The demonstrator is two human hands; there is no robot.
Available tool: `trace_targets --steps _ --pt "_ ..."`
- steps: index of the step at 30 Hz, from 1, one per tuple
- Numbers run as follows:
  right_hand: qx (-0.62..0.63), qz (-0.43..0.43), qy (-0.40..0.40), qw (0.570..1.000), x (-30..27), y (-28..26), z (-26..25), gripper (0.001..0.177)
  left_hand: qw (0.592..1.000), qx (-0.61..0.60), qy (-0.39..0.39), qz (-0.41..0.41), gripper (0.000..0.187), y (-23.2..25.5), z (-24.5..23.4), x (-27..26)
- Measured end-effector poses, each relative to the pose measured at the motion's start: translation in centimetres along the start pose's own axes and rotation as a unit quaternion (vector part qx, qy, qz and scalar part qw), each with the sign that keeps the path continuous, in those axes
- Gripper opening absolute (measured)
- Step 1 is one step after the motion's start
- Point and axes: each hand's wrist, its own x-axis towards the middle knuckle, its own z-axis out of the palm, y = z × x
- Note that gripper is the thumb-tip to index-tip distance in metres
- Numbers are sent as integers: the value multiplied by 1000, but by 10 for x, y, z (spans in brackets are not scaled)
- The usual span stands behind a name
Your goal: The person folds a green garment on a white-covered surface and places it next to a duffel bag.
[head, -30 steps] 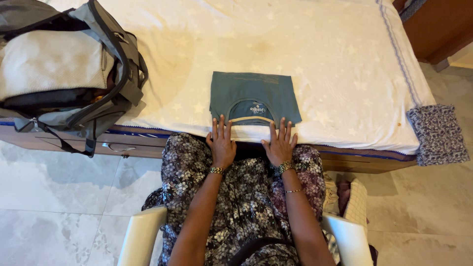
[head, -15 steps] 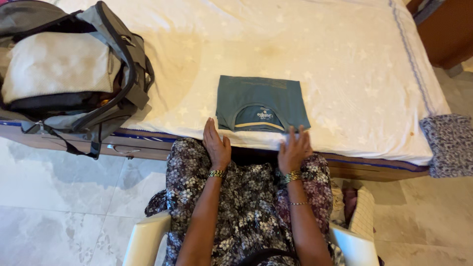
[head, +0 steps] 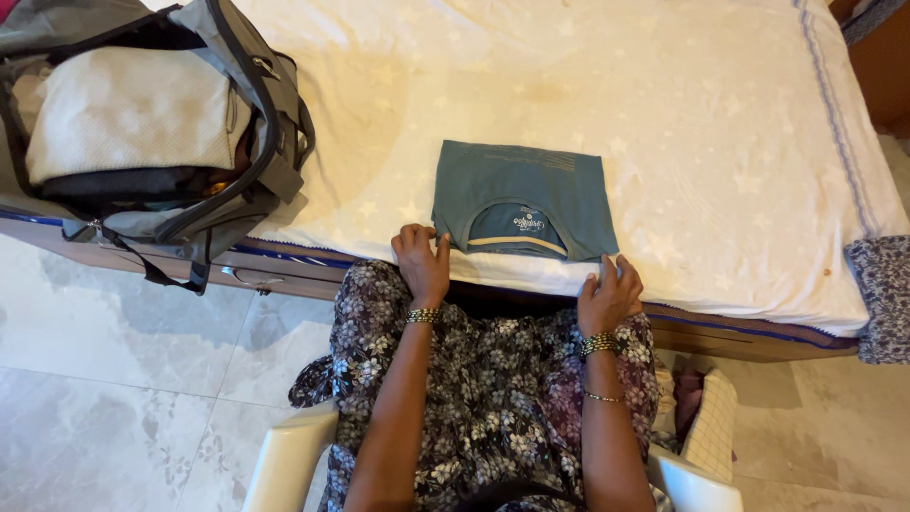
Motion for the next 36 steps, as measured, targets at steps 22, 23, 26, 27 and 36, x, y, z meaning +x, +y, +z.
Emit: trace_targets --steps 22,23,26,27,36 --pt "-21 19 -21 999 -4 2 5 45 995 -83 22 -57 10 -25 15 -1" --pt "-20 19 -22 999 -3 1 4 45 995 -80 22 -57 10 -25 15 -1" --pt "-31 39 -35 998 -2 -1 4 46 996 -67 13 -50 11 -24 14 0" --pt "-33 36 -31 998 -3 -1 5 46 998 -49 13 -38 11 -22 12 0" --pt "-21 21 -18 999 -4 2 7 45 995 -8 -34 98 29 18 -9 -9"
